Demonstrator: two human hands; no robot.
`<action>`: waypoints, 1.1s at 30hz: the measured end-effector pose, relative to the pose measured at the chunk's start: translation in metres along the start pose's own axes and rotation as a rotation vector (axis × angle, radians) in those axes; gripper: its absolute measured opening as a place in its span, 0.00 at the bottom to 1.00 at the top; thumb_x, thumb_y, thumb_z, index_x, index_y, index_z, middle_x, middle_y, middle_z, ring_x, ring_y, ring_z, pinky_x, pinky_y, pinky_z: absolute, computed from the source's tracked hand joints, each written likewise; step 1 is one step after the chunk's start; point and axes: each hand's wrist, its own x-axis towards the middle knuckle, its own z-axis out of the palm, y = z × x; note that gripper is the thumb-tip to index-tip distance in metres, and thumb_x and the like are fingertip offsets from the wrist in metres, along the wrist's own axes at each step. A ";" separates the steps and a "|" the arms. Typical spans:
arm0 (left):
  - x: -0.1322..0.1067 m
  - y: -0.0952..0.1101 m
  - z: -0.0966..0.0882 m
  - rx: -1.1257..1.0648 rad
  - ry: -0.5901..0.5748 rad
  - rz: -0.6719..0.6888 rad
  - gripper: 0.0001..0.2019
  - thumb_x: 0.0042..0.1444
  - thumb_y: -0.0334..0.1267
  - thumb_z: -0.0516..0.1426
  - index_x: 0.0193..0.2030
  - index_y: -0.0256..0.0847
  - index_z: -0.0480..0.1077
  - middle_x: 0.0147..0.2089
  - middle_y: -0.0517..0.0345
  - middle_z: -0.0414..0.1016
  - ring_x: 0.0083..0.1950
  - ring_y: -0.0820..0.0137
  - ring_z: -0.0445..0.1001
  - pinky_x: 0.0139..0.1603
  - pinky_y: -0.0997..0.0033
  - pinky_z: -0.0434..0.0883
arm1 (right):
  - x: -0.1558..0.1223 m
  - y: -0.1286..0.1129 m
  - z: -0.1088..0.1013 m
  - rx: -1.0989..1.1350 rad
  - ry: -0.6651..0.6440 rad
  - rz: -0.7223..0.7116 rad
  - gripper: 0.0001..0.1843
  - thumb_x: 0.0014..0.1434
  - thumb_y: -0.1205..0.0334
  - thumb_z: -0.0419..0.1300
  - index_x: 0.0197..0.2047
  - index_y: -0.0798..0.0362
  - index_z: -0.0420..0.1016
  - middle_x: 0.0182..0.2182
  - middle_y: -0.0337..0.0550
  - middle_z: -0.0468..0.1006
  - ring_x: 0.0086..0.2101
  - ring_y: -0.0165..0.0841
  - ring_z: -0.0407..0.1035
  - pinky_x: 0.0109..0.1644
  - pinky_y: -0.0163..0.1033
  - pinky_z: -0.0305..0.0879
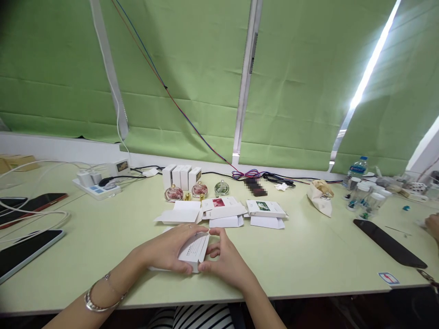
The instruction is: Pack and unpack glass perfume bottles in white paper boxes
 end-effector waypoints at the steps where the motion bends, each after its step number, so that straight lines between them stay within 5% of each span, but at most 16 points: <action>1: 0.000 0.000 0.000 0.004 0.000 -0.003 0.38 0.39 0.45 0.63 0.59 0.46 0.57 0.52 0.52 0.69 0.50 0.56 0.68 0.52 0.59 0.65 | 0.001 0.001 0.000 0.005 0.008 0.000 0.38 0.40 0.61 0.69 0.51 0.51 0.52 0.35 0.38 0.69 0.38 0.33 0.65 0.46 0.40 0.63; 13: 0.000 -0.006 0.001 0.031 -0.026 -0.049 0.39 0.40 0.47 0.63 0.60 0.43 0.57 0.60 0.50 0.63 0.58 0.54 0.63 0.57 0.58 0.62 | 0.003 0.000 0.000 -0.225 -0.013 -0.191 0.13 0.47 0.62 0.65 0.37 0.51 0.68 0.41 0.40 0.63 0.39 0.31 0.64 0.46 0.38 0.64; 33: 0.000 -0.006 0.002 0.033 -0.024 -0.078 0.39 0.38 0.45 0.64 0.60 0.41 0.57 0.57 0.50 0.65 0.56 0.55 0.65 0.57 0.59 0.62 | -0.001 0.002 0.000 -0.210 -0.038 -0.198 0.12 0.56 0.62 0.59 0.42 0.51 0.61 0.43 0.41 0.67 0.42 0.33 0.64 0.46 0.40 0.64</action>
